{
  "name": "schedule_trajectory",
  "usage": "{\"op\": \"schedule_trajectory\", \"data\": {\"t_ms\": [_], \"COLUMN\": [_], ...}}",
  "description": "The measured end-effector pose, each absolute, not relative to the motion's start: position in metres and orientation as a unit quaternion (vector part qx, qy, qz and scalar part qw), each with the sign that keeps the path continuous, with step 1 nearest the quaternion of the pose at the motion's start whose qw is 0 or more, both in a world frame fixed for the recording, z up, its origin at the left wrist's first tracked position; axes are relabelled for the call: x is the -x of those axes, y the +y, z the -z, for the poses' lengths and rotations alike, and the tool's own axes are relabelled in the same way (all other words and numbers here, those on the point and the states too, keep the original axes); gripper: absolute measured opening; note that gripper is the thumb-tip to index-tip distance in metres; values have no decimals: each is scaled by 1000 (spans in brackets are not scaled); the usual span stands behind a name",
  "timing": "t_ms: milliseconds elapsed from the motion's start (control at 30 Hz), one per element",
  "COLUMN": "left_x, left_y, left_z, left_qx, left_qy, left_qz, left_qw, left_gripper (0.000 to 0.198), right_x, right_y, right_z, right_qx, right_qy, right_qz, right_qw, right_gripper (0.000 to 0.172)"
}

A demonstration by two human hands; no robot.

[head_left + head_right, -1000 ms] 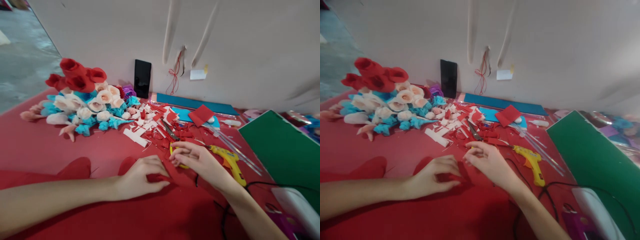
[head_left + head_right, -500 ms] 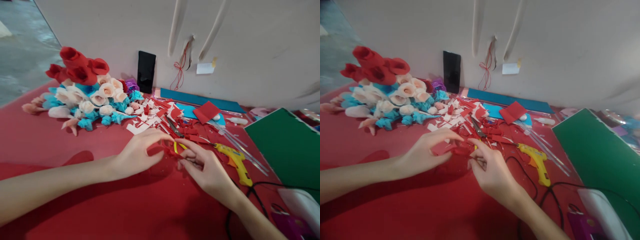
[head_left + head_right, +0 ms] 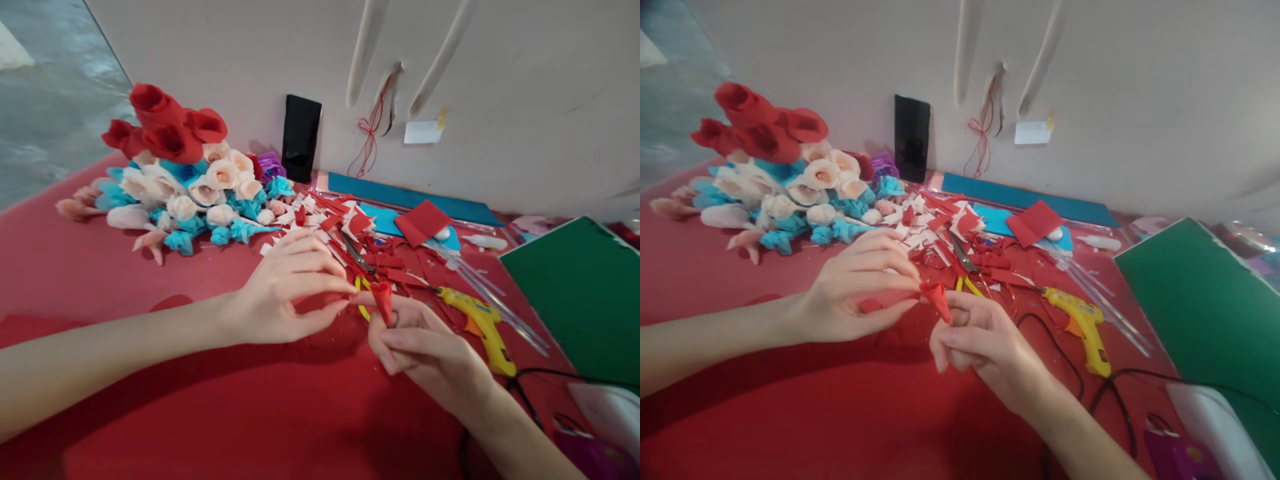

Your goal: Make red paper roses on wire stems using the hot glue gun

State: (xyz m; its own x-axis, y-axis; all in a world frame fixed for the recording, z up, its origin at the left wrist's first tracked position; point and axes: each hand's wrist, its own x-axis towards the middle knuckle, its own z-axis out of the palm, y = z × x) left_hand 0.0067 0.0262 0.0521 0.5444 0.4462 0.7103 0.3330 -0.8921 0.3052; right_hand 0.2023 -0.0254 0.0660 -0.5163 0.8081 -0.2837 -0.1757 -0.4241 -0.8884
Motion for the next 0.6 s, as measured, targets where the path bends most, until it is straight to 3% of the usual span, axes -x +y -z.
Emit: {"op": "schedule_trajectory", "data": {"t_ms": [200,367,600], "left_x": [-5,-6,-8], "left_y": [26,28,28], "left_z": [-50,-50,-48], "left_qx": [-882,-874,-869], "left_qy": [217,250,265], "left_qz": [-418,-406,-388], "left_qw": [30,97,154], "left_gripper": [2,11,16], "right_x": [-202,-199,-200], "right_y": [-27,-29,-30], "right_z": [-66,-62,-59], "right_qx": [369,422,432], "right_qy": [-446,-482,-483], "right_qz": [-747,-701,-699], "right_qw": [327,315,302], "right_gripper": [5,36,35]}}
